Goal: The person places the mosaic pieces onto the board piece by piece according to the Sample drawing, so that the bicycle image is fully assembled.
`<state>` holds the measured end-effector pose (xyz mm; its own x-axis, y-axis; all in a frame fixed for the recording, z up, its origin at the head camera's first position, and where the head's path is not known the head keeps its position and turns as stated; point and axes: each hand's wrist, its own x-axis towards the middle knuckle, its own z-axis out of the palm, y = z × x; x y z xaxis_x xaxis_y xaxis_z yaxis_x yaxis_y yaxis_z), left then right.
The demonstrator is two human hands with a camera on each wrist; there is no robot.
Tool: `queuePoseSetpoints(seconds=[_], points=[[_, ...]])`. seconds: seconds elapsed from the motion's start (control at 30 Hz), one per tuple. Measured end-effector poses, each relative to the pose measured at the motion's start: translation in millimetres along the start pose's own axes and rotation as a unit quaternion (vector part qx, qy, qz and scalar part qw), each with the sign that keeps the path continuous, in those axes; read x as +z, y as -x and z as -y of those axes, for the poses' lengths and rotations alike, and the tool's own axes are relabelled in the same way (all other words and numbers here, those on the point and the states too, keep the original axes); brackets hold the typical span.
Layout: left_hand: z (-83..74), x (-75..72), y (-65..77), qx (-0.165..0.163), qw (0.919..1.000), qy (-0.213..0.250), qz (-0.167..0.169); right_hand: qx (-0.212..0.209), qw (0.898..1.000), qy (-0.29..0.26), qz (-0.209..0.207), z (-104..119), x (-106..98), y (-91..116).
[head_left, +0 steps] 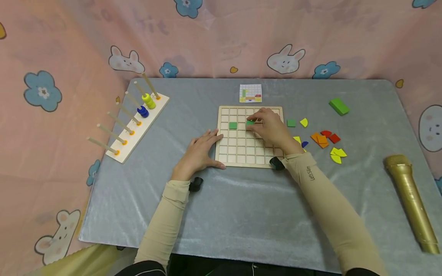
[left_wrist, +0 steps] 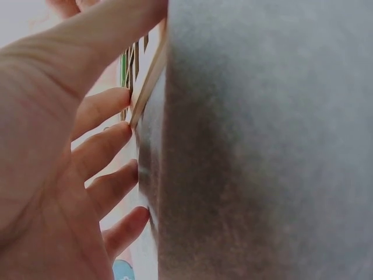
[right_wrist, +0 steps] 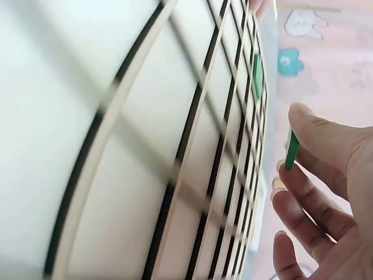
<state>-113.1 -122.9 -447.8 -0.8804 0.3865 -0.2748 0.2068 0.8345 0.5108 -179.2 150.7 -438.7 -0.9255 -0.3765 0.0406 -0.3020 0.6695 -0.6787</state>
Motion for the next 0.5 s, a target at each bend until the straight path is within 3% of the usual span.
queuePoseSetpoints(seconds=[0.17,0.5], points=[[0.1,-0.5,-0.8,-0.003,1.0,-0.002,0.002,-0.018,1.0,-0.01,0.007,12,13,-8],[0.5,-0.6,-0.5,0.0,1.0,-0.007,0.001,-0.01,0.999,-0.019,0.045,20,32,-14]])
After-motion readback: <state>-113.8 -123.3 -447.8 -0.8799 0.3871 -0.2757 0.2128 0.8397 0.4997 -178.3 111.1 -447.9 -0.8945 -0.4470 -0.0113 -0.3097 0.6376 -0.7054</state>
